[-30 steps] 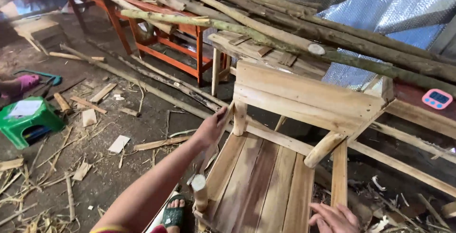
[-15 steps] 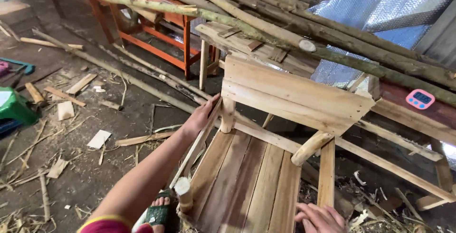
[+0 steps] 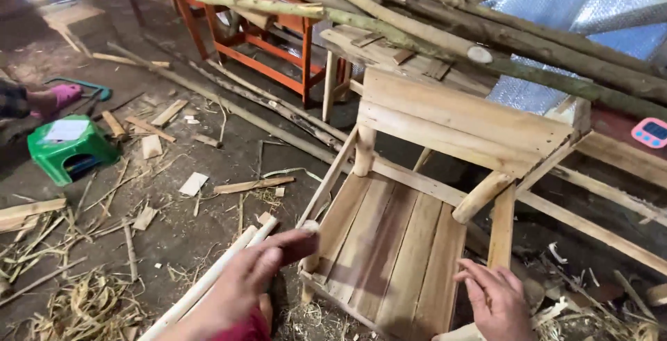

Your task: Sanding a wooden chair by hand using sandpaper to smooth the wood surfaces.

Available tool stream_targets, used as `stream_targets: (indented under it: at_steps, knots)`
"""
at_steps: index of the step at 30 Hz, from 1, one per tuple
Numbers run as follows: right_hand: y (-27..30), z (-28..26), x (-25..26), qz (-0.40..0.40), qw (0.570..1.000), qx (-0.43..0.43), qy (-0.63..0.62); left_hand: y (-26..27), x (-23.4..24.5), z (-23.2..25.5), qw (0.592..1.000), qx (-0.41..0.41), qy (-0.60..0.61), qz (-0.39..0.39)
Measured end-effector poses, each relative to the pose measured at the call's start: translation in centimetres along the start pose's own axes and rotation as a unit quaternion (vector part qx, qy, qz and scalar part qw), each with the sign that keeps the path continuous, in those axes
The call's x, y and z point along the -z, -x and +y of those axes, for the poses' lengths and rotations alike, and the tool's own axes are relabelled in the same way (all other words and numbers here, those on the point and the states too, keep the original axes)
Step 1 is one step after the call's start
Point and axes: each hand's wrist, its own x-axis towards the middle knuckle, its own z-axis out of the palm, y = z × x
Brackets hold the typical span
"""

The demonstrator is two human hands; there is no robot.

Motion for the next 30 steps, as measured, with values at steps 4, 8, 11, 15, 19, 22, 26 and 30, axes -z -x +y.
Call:
stream_targets:
  at_steps: [4,8,11,15,19,22,26,30]
  knots:
    - [0.2,0.0,0.1,0.002,1.0,-0.015,-0.023,-2.4,-1.9,-0.2,0.859,-0.412,-0.27,0.137]
    - [0.3,1.3,-0.3,-0.015,0.999,-0.025,0.012,-8.1,-1.2,-1.9,0.844,-0.307,-0.4,0.185]
    - [0.5,0.2,0.0,0.009,0.999,-0.011,0.031,-12.0,-0.6,-5.3,0.919,-0.139,-0.337,0.15]
    - [0.3,-1.4,0.5,0.016,1.0,-0.019,-0.009,-15.4,-0.9,-4.5,0.949,0.127,-0.285,-0.038]
    - [0.4,-0.6,0.0,0.004,1.0,-0.014,0.008,-18.4,-2.0,-3.9,0.856,0.129,-0.5,-0.037]
    - [0.4,-1.0,0.2,-0.003,0.999,-0.032,0.011,-19.0,-1.8,-5.0,0.849,0.108,-0.517,-0.017]
    - [0.3,-1.2,0.3,-0.004,1.0,-0.024,0.0,-18.5,-2.3,-4.8,0.846,0.125,-0.518,0.004]
    - [0.4,-1.0,0.3,0.003,1.0,-0.022,-0.005,-18.4,-2.1,-4.8,0.854,0.115,-0.507,0.012]
